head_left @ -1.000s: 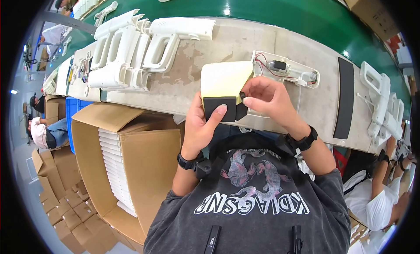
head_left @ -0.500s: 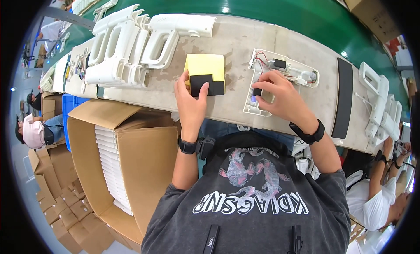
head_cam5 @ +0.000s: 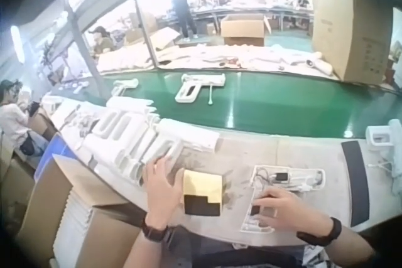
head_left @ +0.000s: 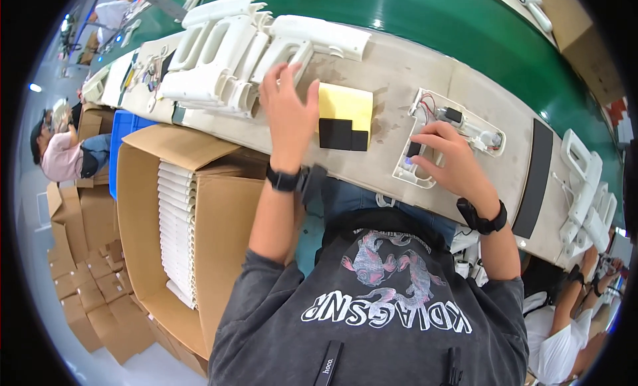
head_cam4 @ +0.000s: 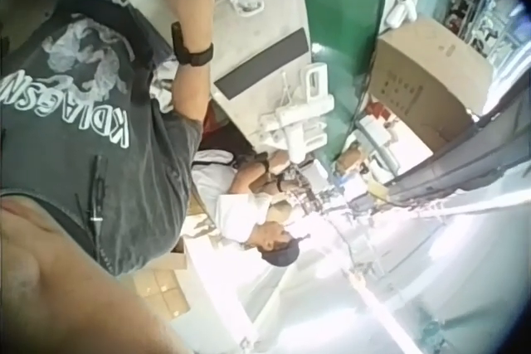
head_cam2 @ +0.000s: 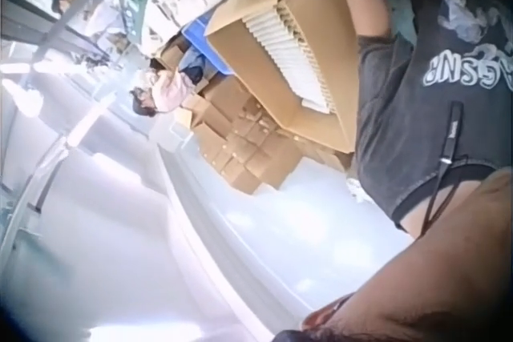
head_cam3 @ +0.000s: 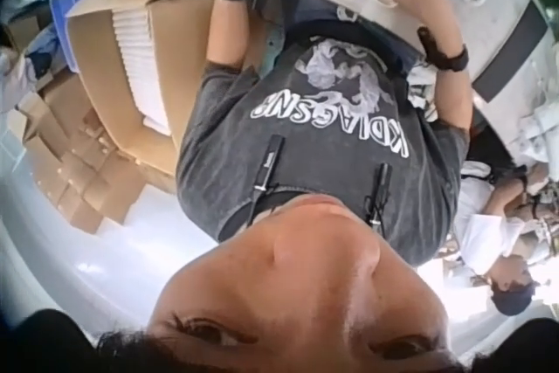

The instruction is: The person picks up a white plastic housing from a box, peels a black adhesive strip from a yellow backing, and presses it into the housing. They then fit a second white plastic housing piece over the first, pressing them together by hand, and place the assembled unit onto a stack.

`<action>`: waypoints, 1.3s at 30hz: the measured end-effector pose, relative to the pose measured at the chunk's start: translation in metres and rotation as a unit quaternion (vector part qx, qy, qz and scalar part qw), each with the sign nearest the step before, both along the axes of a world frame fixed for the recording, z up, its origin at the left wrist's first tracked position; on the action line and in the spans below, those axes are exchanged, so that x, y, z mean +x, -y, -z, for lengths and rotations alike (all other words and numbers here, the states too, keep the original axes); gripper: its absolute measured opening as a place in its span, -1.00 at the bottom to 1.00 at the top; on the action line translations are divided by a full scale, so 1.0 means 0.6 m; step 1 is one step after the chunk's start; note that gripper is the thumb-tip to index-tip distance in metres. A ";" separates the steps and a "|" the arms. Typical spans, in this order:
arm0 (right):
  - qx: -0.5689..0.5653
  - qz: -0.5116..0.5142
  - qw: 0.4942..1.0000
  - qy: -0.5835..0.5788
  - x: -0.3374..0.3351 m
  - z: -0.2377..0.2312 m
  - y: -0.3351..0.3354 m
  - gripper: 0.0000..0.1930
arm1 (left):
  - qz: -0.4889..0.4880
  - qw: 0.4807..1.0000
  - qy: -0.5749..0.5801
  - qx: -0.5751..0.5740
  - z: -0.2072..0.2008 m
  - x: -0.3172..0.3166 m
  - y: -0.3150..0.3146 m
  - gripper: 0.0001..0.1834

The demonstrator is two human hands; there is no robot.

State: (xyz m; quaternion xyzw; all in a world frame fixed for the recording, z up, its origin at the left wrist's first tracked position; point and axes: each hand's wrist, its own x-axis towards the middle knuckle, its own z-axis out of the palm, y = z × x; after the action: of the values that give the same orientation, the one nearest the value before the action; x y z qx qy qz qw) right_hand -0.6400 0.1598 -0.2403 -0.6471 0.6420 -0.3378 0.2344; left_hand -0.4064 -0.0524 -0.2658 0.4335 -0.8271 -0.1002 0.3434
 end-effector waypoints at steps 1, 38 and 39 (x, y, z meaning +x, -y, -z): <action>-0.005 -0.006 1.000 -0.001 0.002 -0.012 -0.002 -0.70 | -0.003 0.999 0.028 -0.029 -0.004 -0.009 0.028 -0.38; -0.046 0.151 0.985 -0.061 -0.188 -0.032 -0.151 -0.30 | 0.436 0.874 -0.013 0.213 -0.071 -0.194 -0.073 -0.39; -0.047 0.154 0.985 -0.061 -0.190 -0.022 -0.152 -0.30 | 0.445 0.865 -0.018 0.232 -0.061 -0.199 -0.073 -0.43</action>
State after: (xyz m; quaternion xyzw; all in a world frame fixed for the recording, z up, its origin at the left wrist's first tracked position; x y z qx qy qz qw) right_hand -0.7541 0.2511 -0.2270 -0.5704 0.7304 -0.3593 0.1097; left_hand -0.5259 -0.0087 -0.2291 0.0843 -0.8785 -0.4397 0.1667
